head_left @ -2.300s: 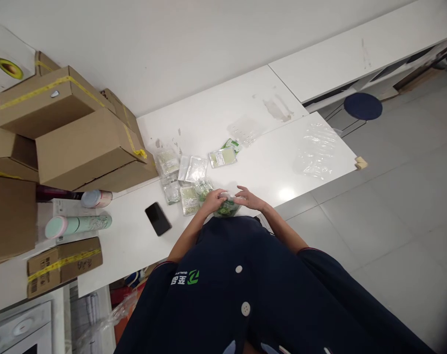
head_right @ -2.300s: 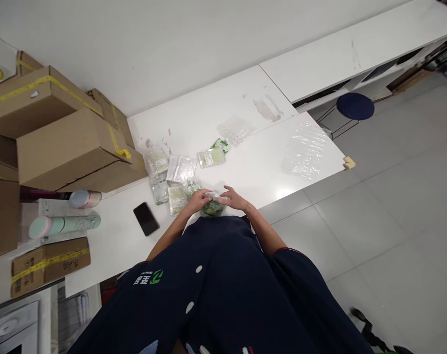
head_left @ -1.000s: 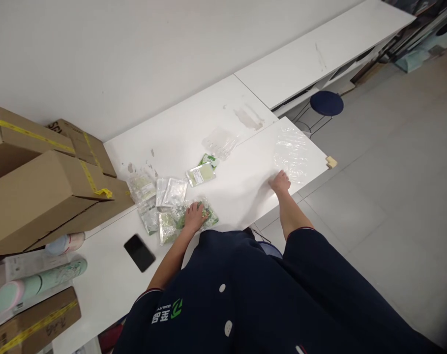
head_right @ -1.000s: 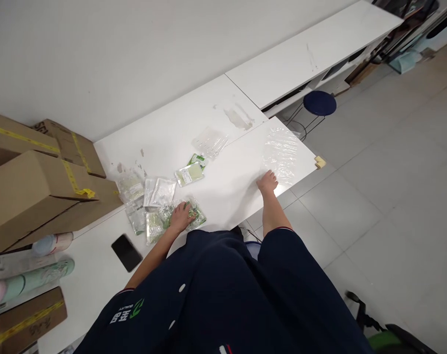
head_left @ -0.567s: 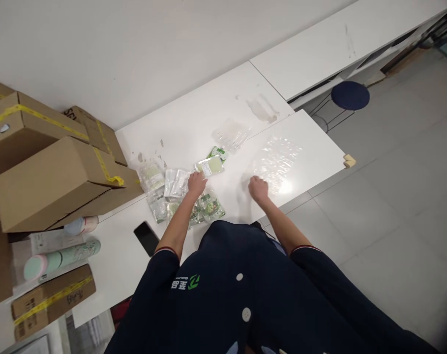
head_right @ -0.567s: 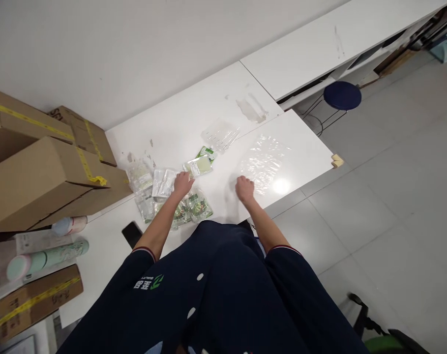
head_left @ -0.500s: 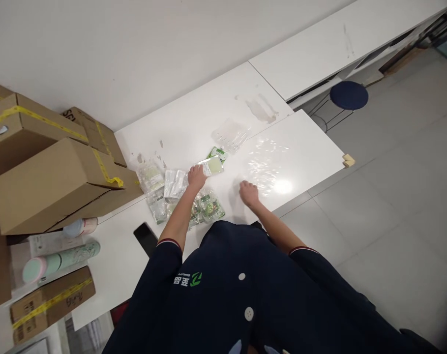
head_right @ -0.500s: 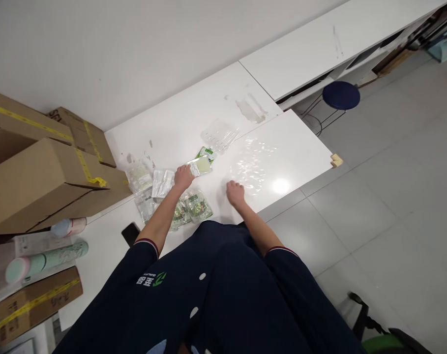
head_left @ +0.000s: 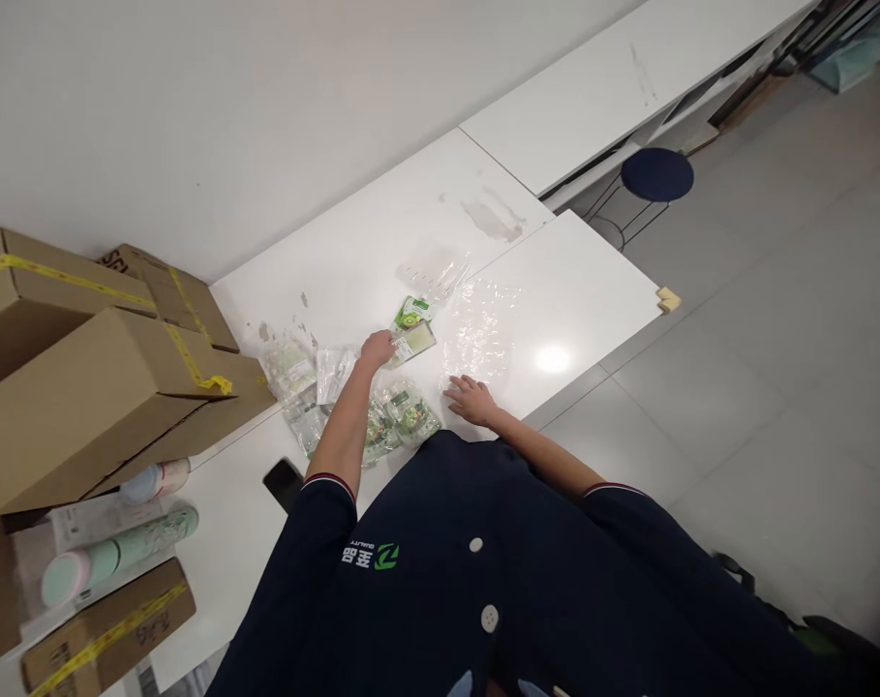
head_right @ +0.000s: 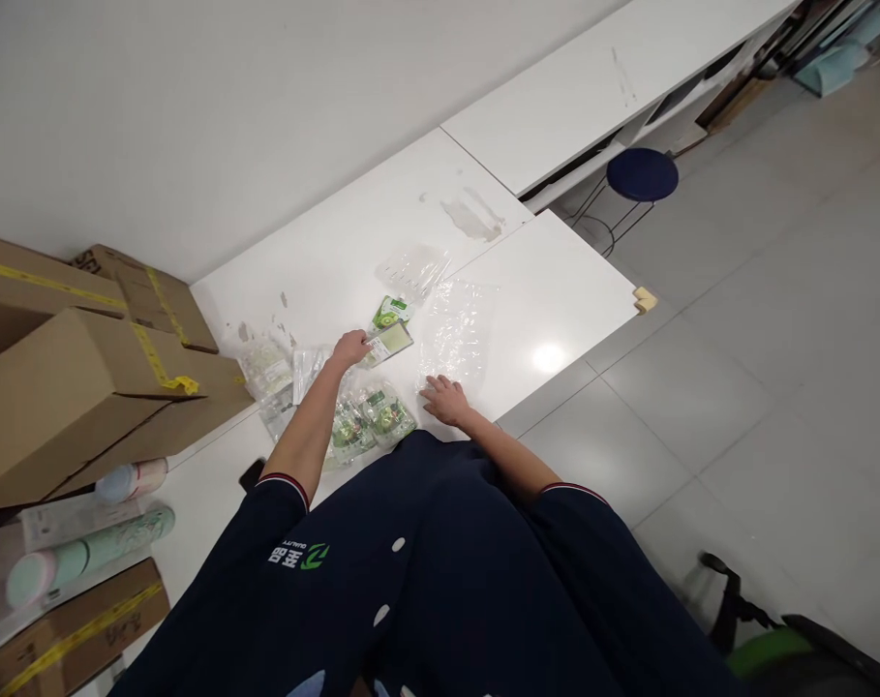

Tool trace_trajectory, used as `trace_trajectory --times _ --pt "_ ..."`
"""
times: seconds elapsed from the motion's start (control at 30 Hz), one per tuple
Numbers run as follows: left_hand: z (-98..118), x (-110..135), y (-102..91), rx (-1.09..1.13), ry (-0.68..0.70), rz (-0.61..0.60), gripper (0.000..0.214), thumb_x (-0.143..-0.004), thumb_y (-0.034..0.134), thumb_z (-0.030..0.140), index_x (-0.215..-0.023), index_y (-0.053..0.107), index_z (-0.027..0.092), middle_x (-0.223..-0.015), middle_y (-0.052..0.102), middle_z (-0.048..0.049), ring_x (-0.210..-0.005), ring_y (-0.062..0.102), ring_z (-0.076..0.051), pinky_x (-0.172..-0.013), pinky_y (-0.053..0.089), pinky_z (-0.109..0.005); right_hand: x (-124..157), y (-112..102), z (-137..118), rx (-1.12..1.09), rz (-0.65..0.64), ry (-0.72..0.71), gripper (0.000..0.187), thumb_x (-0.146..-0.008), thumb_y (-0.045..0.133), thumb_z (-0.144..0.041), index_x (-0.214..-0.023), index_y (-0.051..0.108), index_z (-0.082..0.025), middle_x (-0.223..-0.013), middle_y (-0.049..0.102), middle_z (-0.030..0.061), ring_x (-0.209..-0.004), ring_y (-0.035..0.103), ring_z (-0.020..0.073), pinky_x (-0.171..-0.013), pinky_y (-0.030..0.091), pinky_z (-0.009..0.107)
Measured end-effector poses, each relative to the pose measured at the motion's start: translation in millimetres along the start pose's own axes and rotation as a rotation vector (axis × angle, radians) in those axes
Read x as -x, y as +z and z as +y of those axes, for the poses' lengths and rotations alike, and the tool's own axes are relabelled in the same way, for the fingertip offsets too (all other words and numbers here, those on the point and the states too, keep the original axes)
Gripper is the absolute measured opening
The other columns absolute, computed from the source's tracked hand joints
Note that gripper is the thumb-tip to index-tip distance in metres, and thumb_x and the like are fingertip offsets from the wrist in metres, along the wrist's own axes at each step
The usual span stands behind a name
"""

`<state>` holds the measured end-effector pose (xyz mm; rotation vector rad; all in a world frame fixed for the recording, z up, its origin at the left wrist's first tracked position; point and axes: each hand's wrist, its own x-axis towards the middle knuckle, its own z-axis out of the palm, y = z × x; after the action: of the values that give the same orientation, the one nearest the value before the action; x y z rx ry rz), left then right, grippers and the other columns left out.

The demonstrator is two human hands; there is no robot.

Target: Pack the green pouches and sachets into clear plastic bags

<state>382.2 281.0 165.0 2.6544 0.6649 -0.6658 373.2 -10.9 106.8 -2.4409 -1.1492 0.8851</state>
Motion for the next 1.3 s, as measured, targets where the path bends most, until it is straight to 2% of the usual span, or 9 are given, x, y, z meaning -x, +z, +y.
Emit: trace_trajectory --times 0.2,0.3,0.4,0.5,0.63,0.83,0.97,1.1,1.3 --pt "14.7 46.0 -4.1 0.269 0.389 0.023 0.016 -0.087 0.047 0.029 -0.091 0.059 0.019 -0.085 0.060 -0.0012 -0.079 0.055 -0.016 -0.071 0.041 -0.025 8.4 -37.7 19.3 -0.952 0.381 0.219 0.061 -0.082 0.063 -0.051 -0.136 0.051 -0.023 -0.142 0.051 0.0126 -0.114 0.059 0.0233 -0.094 0.049 0.039" --pt "46.4 55.0 5.0 0.390 0.588 -0.076 0.013 -0.082 0.054 0.028 -0.085 0.061 0.018 -0.081 0.061 -0.0008 -0.076 0.054 -0.016 -0.071 0.042 -0.026 10.9 -51.8 28.1 -1.246 0.283 0.103 0.068 -0.069 0.077 -0.048 -0.128 0.057 -0.022 -0.131 0.060 0.0108 -0.104 0.063 0.0222 -0.086 0.053 0.037" --pt "77.1 53.4 22.4 0.512 0.477 0.020 0.016 -0.084 0.054 0.029 -0.092 0.063 0.019 -0.092 0.065 -0.0034 -0.085 0.058 -0.018 -0.078 0.044 -0.027 11.2 -49.7 33.8 -1.393 0.259 0.234 0.052 -0.058 0.084 -0.044 -0.098 0.068 -0.016 -0.093 0.072 0.0071 -0.080 0.066 0.0197 -0.073 0.055 0.035" --pt "89.1 54.5 47.5 0.512 0.152 0.174 0.028 -0.092 0.042 0.025 -0.115 0.058 0.019 -0.110 0.063 -0.0096 -0.099 0.058 -0.021 -0.084 0.045 -0.031 11.3 -38.0 39.0 -1.448 0.463 0.413 0.047 -0.061 0.081 -0.046 -0.095 0.064 -0.018 -0.085 0.071 0.0034 -0.072 0.065 0.0177 -0.065 0.055 0.033" --pt "81.8 71.4 85.0 0.347 0.036 0.126 0.040 -0.087 0.040 0.009 -0.126 0.049 0.015 -0.110 0.059 -0.0153 -0.099 0.058 -0.025 -0.083 0.045 -0.035 9.1 -26.5 49.1 -1.310 0.477 0.511 0.040 -0.074 0.071 -0.044 -0.103 0.060 -0.019 -0.092 0.072 0.0047 -0.074 0.066 0.0174 -0.065 0.055 0.033" --pt "75.2 93.1 127.7 0.111 0.216 0.134 0.046 -0.083 0.042 0.001 -0.124 0.052 0.019 -0.117 0.051 -0.0145 -0.105 0.053 -0.026 -0.090 0.042 -0.037 -0.8 -24.4 62.2 -1.018 0.361 0.607 0.035 -0.067 0.077 -0.032 -0.094 0.063 -0.015 -0.093 0.069 0.0103 -0.089 0.064 0.0255 -0.075 0.054 0.038" --pt "71.7 89.4 144.1 0.012 0.323 0.124 0.039 -0.087 0.038 0.004 -0.115 0.059 0.020 -0.119 0.051 -0.0131 -0.105 0.052 -0.025 -0.090 0.042 -0.038 1.1 -25.2 57.1 -0.553 0.424 0.664 0.059 -0.071 0.074 -0.036 -0.122 0.054 -0.016 -0.120 0.059 0.0166 -0.112 0.055 0.0329 -0.090 0.048 0.043" --pt "66.8 79.5 149.9 -0.041 0.401 0.126 0.033 -0.089 0.035 0.004 -0.104 0.063 0.016 -0.116 0.054 -0.0156 -0.106 0.051 -0.027 -0.088 0.043 -0.040 12.0 -19.2 48.6 0.010 0.390 0.397 0.062 -0.085 0.058 -0.045 -0.140 0.043 -0.019 -0.147 0.039 0.0183 -0.131 0.040 0.0364 -0.102 0.039 0.050" --pt "66.1 72.5 143.4 -0.024 0.569 0.157 0.026 -0.089 0.037 0.003 -0.096 0.061 0.015 -0.115 0.057 -0.0144 -0.117 0.047 -0.025 -0.099 0.038 -0.040 29.7 6.3 47.0 0.204 0.088 0.139 0.080 -0.083 0.062 -0.044 -0.153 0.026 -0.024 -0.163 0.015 0.0062 -0.147 0.014 0.0334 -0.114 0.023 0.055"
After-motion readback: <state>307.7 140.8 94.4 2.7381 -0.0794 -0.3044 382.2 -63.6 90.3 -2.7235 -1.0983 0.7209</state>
